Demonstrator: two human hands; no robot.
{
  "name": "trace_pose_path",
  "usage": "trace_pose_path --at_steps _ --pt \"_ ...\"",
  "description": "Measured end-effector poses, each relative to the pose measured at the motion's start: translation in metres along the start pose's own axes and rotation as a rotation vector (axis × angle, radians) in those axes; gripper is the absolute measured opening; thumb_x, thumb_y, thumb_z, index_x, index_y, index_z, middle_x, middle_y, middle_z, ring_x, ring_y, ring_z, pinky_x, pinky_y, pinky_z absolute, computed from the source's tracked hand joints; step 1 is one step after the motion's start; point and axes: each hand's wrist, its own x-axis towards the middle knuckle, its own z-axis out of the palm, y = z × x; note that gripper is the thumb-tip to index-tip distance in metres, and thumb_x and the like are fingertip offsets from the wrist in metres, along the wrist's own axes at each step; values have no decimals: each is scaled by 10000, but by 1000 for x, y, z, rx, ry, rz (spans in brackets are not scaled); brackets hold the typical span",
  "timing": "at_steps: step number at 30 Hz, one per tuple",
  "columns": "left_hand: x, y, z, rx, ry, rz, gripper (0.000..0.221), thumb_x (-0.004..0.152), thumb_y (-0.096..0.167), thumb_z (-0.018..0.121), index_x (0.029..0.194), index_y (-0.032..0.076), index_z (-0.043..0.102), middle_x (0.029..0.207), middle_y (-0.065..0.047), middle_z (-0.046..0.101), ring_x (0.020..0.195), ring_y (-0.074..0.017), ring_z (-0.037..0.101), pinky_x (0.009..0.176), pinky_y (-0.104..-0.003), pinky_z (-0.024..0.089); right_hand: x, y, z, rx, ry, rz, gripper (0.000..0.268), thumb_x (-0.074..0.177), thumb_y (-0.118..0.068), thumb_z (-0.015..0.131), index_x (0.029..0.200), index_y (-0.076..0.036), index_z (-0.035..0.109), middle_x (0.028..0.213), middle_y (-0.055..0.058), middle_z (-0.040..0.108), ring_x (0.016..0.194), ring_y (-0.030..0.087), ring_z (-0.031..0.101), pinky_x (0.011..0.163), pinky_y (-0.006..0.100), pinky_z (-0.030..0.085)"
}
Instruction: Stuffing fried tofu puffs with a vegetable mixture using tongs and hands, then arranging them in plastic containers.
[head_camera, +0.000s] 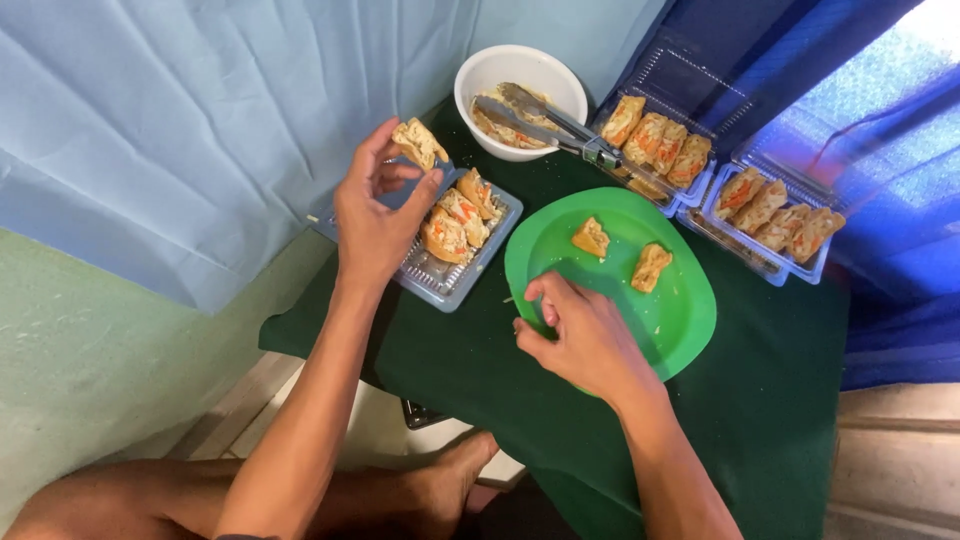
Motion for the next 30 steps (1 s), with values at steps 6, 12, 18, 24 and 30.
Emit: trace_pose_path --at_steps 6,12,18,24,30 --pt "-1 3 12 -35 -20 -28 627 931 145 833 1455 40 505 1213 -228 619 1031 -312 707 938 -452 553 -6 -10 -20 -4 -94 196 402 786 -178 752 1169 -142 633 683 71 622 719 312 711 730 482 550" --pt "1 11 13 -67 -32 -106 619 955 128 790 1472 33 462 1235 -278 577 1118 -400 697 904 -487 613 -7 -7 -26 -42 -73 255 408 770 -183 724 1156 -121 607 670 98 656 731 355 733 745 507 549" --pt "4 2 10 -89 -78 -73 624 940 110 816 1464 60 481 1229 -250 568 1116 -385 704 875 -469 629 -4 -2 -29 -140 -46 297 395 794 -217 698 1163 -162 570 660 67 664 723 353 738 754 520 555" --pt "-3 25 -6 37 -118 -1 596 960 209 753 1474 123 464 1306 -108 638 1096 -174 681 998 -358 575 -3 9 -18 -259 154 104 326 965 -442 666 1149 -178 612 675 -5 565 595 242 620 557 454 448" --pt "-21 5 -9 7 -60 73 642 922 77 828 1466 19 492 1196 -261 643 1077 -433 699 918 -582 581 10 4 20 -98 615 -439 107 888 -194 795 988 -215 765 646 -44 582 607 186 644 561 326 565"
